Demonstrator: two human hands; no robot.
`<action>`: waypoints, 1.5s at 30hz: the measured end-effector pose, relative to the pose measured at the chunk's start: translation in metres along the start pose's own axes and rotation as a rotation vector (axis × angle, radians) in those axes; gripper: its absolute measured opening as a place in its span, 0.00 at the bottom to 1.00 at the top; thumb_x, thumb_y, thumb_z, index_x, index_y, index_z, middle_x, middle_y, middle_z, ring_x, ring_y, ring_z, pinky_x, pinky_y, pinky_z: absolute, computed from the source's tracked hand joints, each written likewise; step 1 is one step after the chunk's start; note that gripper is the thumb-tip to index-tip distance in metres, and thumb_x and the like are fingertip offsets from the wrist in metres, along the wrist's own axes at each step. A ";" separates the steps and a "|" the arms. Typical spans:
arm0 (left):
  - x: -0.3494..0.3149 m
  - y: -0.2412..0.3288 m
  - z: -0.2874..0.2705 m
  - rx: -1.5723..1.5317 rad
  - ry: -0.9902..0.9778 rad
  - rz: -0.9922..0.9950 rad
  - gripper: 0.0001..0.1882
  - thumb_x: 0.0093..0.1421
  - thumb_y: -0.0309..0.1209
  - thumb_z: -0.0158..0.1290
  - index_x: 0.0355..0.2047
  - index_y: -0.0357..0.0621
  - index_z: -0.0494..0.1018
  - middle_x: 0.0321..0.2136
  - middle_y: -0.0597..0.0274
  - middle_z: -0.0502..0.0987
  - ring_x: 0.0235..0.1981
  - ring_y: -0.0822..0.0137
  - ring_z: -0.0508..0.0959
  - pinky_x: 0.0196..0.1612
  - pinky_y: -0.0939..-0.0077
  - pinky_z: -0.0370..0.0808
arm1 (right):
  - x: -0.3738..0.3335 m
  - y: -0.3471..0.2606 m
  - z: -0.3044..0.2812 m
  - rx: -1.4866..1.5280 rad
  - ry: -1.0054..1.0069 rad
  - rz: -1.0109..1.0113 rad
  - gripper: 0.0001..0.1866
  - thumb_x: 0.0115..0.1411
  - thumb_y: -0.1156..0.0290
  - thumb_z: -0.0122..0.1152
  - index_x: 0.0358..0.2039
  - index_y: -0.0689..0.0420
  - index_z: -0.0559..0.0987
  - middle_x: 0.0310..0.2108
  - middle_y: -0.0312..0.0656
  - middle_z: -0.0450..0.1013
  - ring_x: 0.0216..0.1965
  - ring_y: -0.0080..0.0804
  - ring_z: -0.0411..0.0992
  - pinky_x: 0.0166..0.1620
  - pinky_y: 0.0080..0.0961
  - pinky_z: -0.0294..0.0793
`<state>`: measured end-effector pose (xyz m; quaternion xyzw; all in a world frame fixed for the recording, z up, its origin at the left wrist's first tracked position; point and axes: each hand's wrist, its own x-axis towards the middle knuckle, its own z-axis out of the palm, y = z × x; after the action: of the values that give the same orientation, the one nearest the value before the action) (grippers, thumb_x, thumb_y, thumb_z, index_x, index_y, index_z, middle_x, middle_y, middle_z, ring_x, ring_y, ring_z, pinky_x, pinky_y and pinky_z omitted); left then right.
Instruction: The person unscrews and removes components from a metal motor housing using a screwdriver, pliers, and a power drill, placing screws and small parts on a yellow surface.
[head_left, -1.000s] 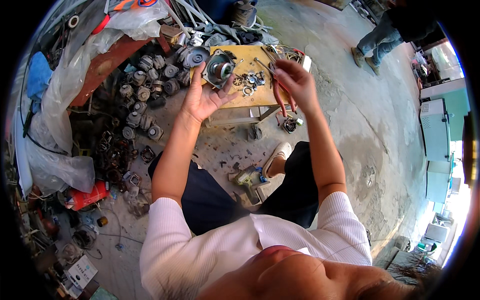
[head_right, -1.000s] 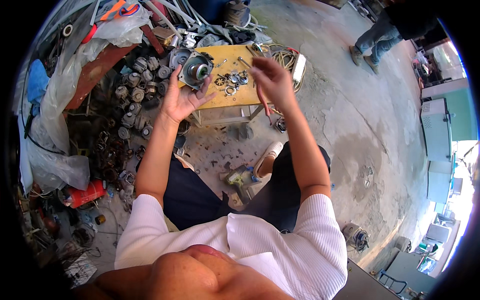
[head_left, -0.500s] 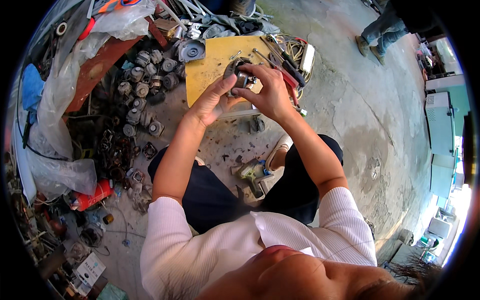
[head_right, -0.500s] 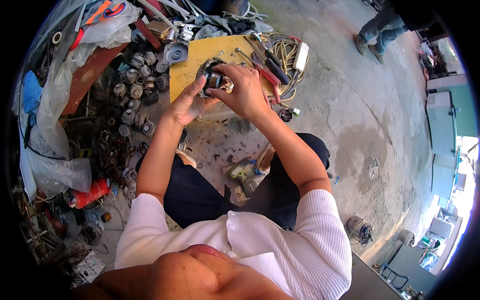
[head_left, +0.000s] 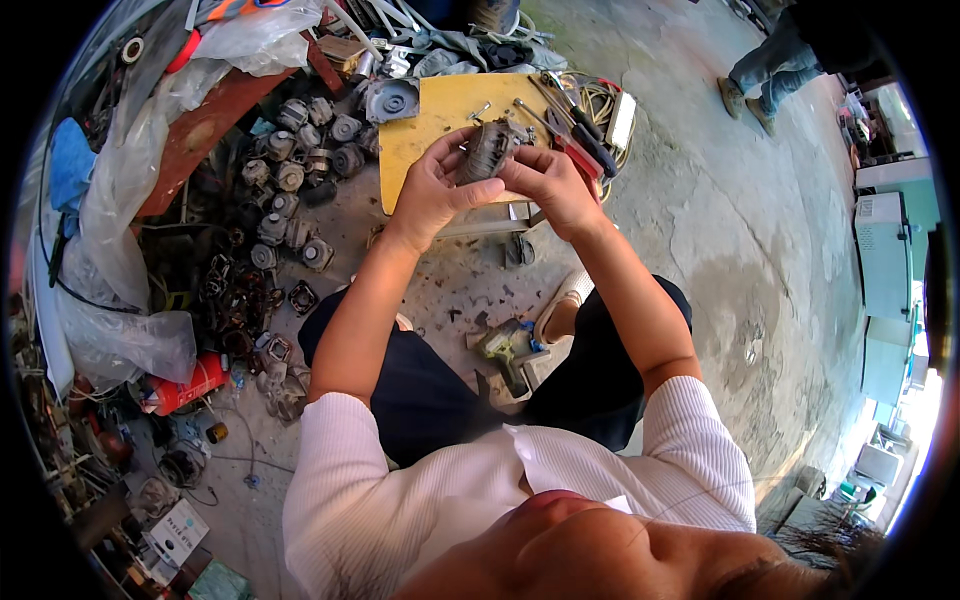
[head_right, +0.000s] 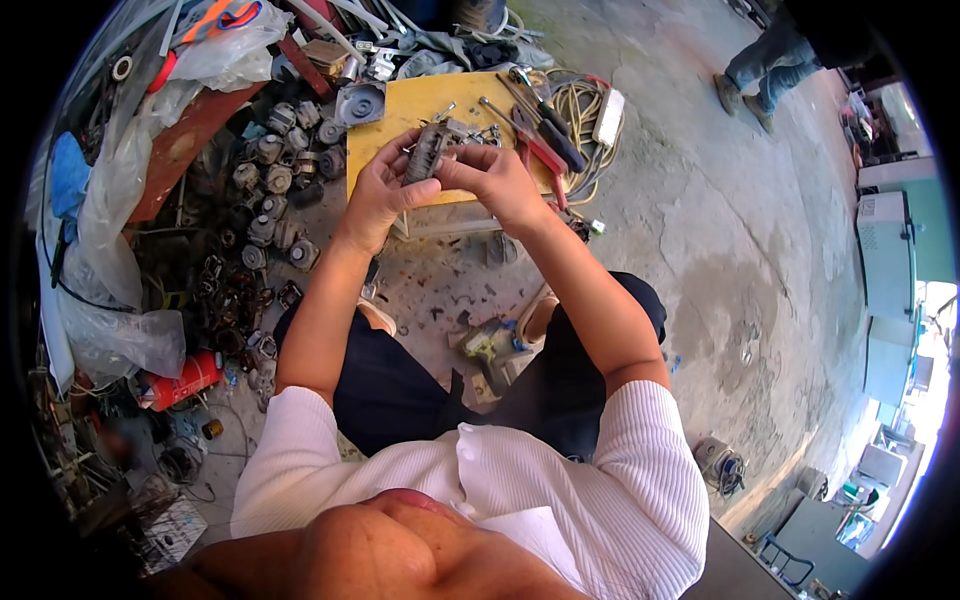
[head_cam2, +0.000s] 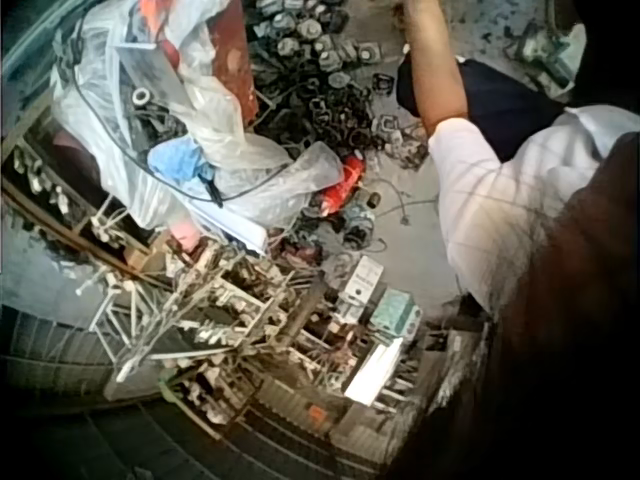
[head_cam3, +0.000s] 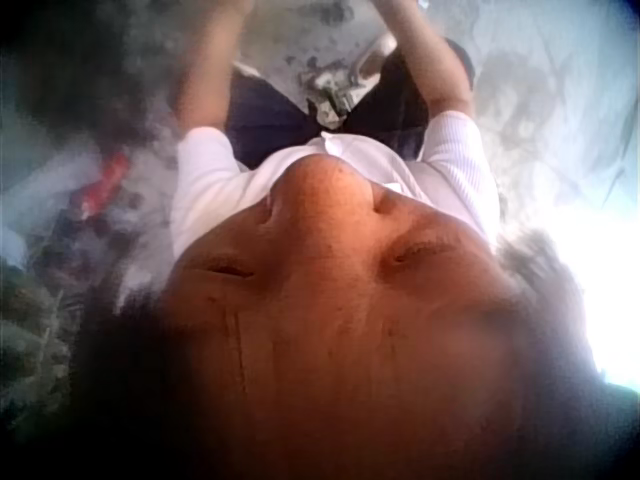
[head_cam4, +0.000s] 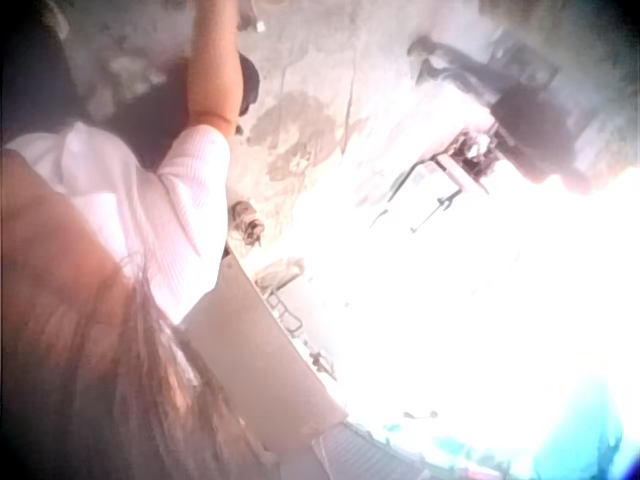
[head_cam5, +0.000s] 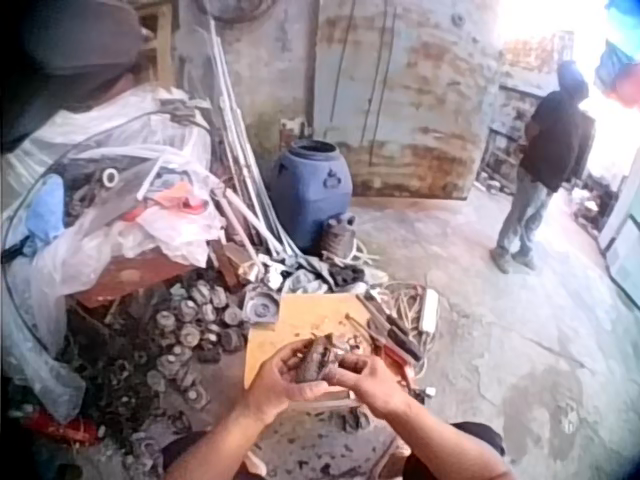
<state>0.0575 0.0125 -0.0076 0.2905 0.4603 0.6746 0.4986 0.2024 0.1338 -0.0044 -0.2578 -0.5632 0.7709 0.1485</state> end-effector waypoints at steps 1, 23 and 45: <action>-0.002 -0.001 -0.001 0.020 -0.003 0.017 0.48 0.44 0.33 0.71 0.61 0.31 0.58 0.49 0.54 0.74 0.49 0.69 0.76 0.53 0.75 0.73 | 0.001 0.005 -0.002 0.140 -0.039 0.056 0.23 0.59 0.62 0.66 0.48 0.66 0.77 0.41 0.42 0.78 0.42 0.29 0.77 0.50 0.22 0.74; -0.017 -0.015 0.005 0.122 -0.080 0.053 0.50 0.48 0.33 0.67 0.65 0.46 0.48 0.53 0.50 0.64 0.54 0.59 0.71 0.57 0.65 0.70 | -0.017 0.017 -0.003 0.381 -0.284 0.350 0.28 0.60 0.43 0.59 0.53 0.48 0.73 0.48 0.36 0.72 0.51 0.28 0.70 0.62 0.38 0.61; -0.020 -0.009 0.006 0.257 -0.064 0.072 0.56 0.45 0.35 0.69 0.69 0.47 0.46 0.54 0.52 0.64 0.53 0.61 0.71 0.55 0.68 0.71 | -0.004 0.041 -0.008 0.324 -0.247 0.296 0.16 0.65 0.57 0.56 0.50 0.49 0.74 0.44 0.31 0.73 0.42 0.20 0.72 0.48 0.24 0.68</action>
<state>0.0726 -0.0037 -0.0119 0.3897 0.5163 0.6179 0.4471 0.2131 0.1248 -0.0443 -0.2143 -0.4021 0.8902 0.0035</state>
